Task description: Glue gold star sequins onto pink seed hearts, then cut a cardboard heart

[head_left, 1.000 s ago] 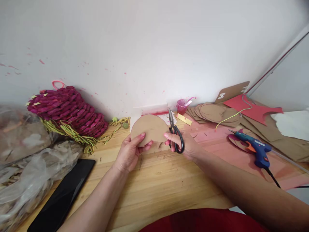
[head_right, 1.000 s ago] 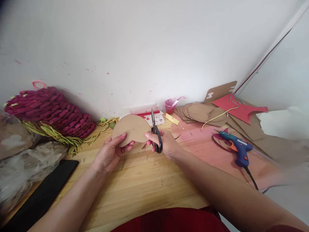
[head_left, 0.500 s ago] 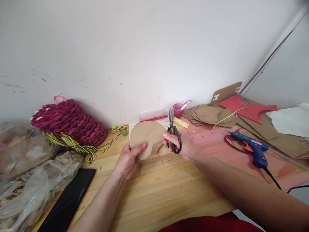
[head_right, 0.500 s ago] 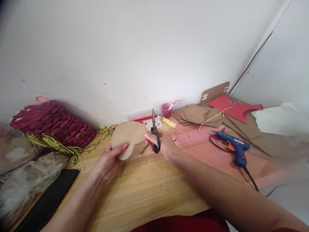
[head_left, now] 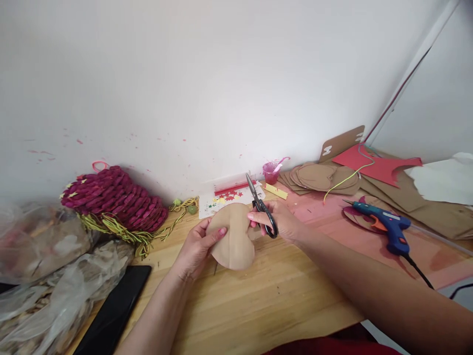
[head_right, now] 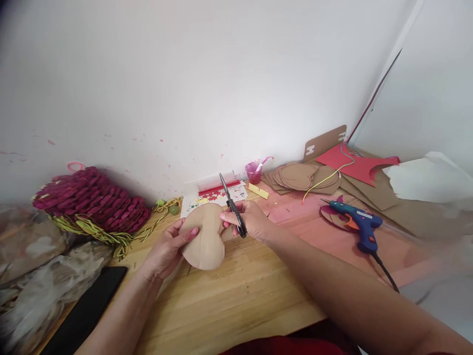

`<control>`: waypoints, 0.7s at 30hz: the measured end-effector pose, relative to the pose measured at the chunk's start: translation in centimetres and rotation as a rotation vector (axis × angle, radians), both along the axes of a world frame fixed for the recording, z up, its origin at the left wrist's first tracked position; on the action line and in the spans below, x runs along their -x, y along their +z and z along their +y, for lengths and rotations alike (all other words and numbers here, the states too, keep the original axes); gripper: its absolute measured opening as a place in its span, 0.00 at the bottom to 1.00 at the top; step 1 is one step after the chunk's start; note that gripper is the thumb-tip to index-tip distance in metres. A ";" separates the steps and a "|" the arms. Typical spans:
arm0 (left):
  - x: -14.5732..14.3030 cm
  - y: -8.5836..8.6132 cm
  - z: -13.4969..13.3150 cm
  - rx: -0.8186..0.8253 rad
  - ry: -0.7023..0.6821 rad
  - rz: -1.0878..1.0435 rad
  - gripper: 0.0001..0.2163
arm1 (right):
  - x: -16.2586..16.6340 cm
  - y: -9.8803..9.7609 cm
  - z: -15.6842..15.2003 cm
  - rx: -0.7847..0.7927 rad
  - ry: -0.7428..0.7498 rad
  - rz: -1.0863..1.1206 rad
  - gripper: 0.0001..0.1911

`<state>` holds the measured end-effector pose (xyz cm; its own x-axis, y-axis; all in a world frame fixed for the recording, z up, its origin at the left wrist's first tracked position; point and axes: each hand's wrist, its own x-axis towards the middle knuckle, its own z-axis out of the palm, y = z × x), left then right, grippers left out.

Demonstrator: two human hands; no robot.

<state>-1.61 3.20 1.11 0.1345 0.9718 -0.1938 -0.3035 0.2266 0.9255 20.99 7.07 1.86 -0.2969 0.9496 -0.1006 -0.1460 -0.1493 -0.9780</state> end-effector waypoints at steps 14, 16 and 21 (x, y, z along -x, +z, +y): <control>-1.0 -2.4 -0.3 -0.080 -0.072 0.024 0.25 | 0.4 0.0 0.2 0.003 -0.142 0.015 0.17; -1.1 -2.6 -0.3 -0.086 -0.057 0.043 0.25 | 0.4 0.1 0.0 -0.001 -0.140 0.012 0.17; -1.4 -2.3 -0.4 -0.074 -0.040 0.026 0.27 | 0.3 0.4 0.1 -0.008 -0.161 -0.001 0.16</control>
<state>-0.23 2.83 -1.14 0.1690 0.9776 -0.1253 -0.2711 0.1684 0.9477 20.67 7.18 2.23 -0.1410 0.9856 -0.0928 -0.1669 -0.1161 -0.9791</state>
